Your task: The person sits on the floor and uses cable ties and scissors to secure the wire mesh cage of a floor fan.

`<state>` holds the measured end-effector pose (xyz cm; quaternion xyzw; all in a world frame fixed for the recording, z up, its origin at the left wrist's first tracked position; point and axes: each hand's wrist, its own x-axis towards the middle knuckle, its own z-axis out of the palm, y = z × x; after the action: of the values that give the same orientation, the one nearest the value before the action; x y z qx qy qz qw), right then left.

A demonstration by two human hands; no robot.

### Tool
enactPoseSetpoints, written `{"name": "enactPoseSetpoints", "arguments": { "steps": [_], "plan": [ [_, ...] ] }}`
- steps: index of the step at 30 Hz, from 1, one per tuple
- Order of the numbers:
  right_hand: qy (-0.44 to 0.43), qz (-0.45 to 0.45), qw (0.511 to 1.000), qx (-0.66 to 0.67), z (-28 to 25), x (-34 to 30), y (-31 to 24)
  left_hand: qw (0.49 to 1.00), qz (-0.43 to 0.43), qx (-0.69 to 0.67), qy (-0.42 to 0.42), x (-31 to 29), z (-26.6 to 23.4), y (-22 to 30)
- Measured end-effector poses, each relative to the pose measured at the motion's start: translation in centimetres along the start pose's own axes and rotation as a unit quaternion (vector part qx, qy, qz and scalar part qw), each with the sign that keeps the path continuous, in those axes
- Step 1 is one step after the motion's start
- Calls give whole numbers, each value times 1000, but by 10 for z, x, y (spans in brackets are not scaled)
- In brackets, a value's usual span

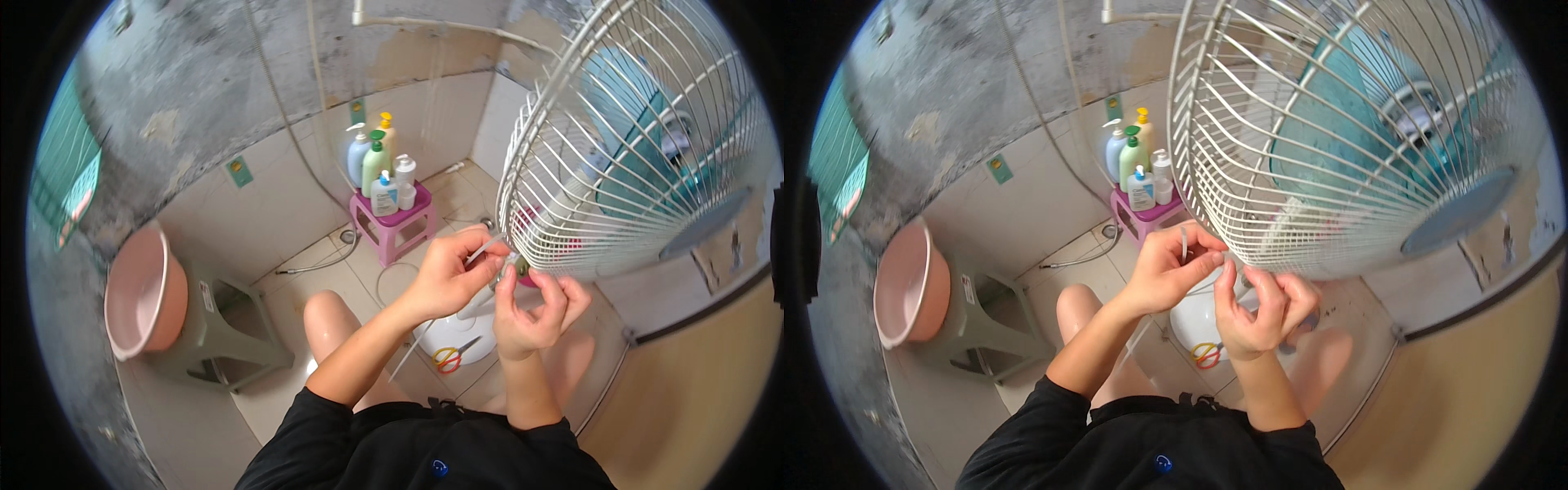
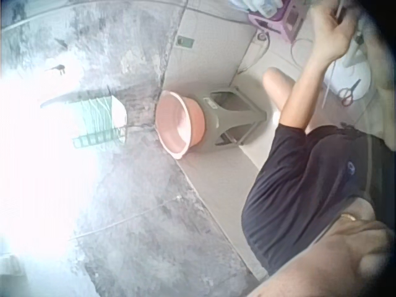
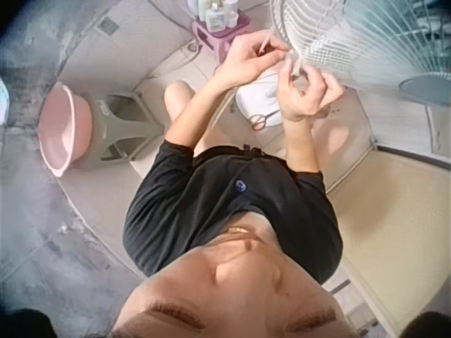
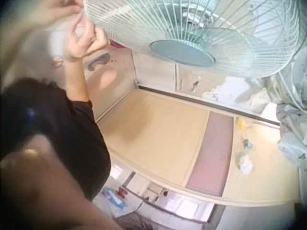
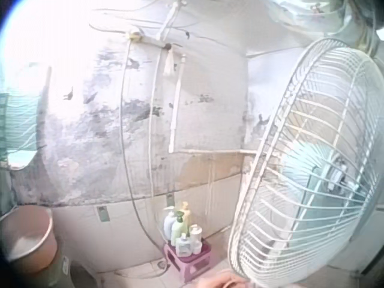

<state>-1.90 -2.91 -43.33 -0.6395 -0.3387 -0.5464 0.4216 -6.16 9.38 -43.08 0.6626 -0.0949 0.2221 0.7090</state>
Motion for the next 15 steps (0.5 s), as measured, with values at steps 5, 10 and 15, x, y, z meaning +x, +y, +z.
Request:
{"name": "enactPoseSetpoints", "arguments": {
  "steps": [5, 10, 15],
  "plan": [
    [19, -1, 1000, -13, -4, 10, -7, 999, 6, 3, -31, 2, -9, -1],
    [26, -36, 998, -51, -7, 10, -5, 998, -26, 12, -60, 4, -11, 8],
    [26, -54, 994, -89, -10, 8, -6, 996, -39, -40, -75, 6, -7, 6]
  ]
}}
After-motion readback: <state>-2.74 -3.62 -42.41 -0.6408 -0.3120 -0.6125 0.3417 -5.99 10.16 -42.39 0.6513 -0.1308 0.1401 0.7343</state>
